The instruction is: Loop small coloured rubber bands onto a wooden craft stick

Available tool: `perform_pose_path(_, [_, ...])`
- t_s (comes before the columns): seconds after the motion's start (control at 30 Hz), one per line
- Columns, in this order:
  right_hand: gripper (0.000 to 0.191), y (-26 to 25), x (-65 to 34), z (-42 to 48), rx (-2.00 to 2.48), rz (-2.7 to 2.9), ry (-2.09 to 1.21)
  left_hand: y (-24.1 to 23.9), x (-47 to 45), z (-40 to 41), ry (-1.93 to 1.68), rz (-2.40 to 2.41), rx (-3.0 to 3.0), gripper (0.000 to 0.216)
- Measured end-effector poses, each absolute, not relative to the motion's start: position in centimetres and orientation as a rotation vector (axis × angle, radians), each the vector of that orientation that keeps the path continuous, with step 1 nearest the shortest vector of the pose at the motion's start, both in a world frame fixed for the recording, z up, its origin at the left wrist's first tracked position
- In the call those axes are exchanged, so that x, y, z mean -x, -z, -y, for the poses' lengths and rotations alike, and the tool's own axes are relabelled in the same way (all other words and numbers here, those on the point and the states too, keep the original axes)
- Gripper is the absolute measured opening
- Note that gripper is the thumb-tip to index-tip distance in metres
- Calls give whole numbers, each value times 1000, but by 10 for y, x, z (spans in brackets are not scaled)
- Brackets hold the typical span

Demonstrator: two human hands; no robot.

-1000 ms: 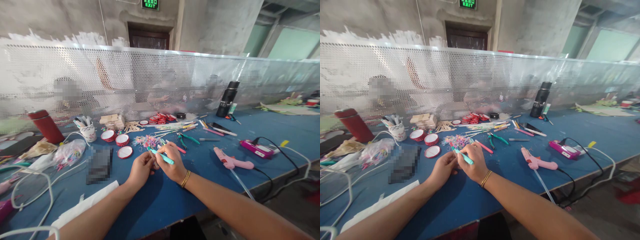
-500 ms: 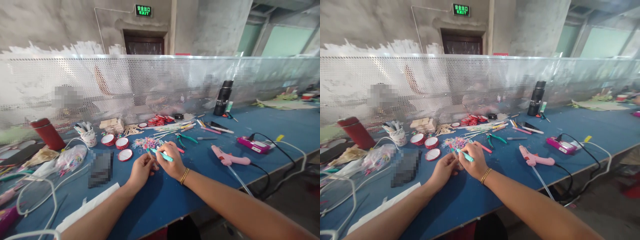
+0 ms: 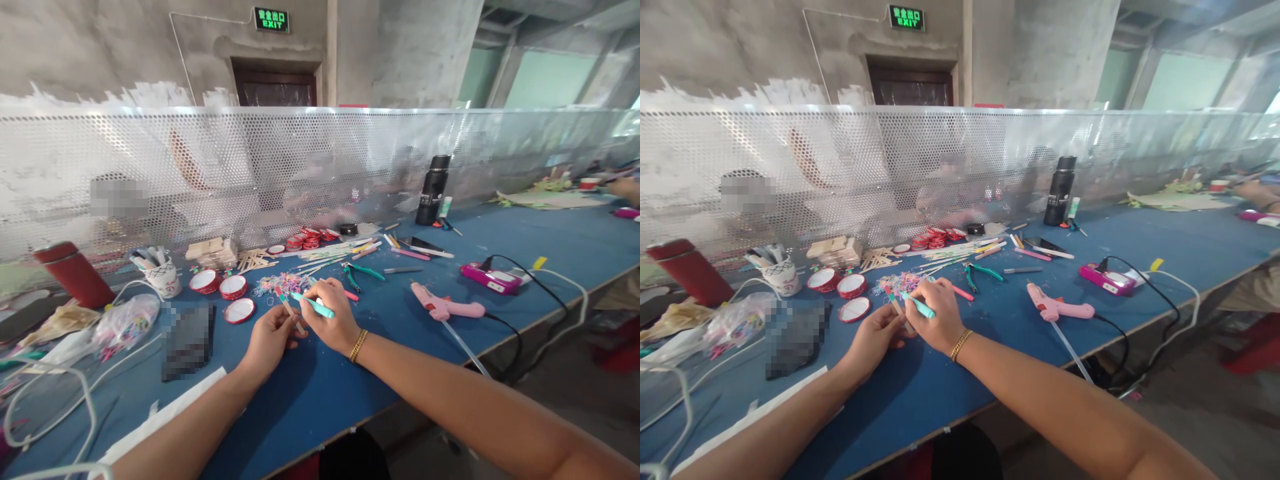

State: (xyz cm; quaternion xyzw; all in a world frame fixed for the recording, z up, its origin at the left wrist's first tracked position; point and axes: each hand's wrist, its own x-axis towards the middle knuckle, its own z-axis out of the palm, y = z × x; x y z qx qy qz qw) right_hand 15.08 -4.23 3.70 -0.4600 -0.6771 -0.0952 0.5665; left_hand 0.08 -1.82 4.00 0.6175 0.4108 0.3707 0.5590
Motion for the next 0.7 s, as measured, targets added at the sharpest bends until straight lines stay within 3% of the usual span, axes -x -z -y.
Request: perform_pose_path(0.7, [7,-36,-157,36,1101,1612,263,-31,0,18,-885,-924,-1441,35])
